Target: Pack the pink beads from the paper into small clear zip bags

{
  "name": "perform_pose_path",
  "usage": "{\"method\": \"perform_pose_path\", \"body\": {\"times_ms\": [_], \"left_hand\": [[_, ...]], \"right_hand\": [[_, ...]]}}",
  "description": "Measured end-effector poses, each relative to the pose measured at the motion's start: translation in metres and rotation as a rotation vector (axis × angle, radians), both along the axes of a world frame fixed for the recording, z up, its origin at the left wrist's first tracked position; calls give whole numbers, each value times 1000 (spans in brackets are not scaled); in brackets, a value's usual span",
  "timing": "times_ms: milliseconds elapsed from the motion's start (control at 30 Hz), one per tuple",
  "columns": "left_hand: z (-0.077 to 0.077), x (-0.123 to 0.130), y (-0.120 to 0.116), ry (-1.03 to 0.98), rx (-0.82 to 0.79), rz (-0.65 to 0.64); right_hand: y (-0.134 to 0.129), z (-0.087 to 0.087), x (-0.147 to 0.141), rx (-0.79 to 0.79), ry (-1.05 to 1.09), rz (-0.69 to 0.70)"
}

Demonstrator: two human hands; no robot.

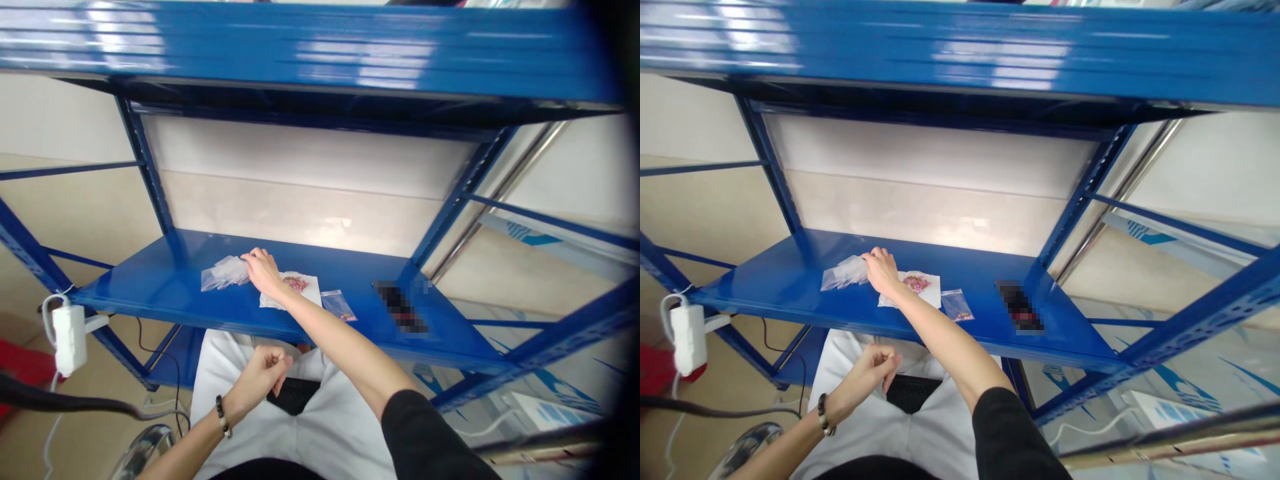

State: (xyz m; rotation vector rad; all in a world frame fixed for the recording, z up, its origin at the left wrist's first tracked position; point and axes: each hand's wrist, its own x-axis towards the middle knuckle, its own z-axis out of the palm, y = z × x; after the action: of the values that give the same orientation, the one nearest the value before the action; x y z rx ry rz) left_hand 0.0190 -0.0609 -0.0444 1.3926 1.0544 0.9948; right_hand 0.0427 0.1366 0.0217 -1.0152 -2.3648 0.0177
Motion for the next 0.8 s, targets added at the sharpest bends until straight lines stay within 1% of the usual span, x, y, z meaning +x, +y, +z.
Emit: {"method": "perform_pose_path", "body": {"times_ms": [100,167,200,333,433,567,700,800], "left_hand": [[0,-6,-1,1,12,15],[-1,-9,1,2,24,27],[-1,-11,4,-1,30,33],[0,-13,16,-60,16,57],[0,-11,20,-160,-46,110],[-3,-16,16,-293,-94,192],[-6,-26,13,-330,-106,212],[-7,-31,20,-346,-118,230]], "right_hand": [[9,3,-32,-126,4,-167],[15,7,-45,-216,5,-254],[17,10,-49,-235,10,-275],[21,20,-47,-209,43,-280],[22,21,-43,-253,39,-296],[23,11,-51,-294,28,-333],[19,-2,-66,-280,20,-331],[18,-2,-68,-292,26,-316]]}}
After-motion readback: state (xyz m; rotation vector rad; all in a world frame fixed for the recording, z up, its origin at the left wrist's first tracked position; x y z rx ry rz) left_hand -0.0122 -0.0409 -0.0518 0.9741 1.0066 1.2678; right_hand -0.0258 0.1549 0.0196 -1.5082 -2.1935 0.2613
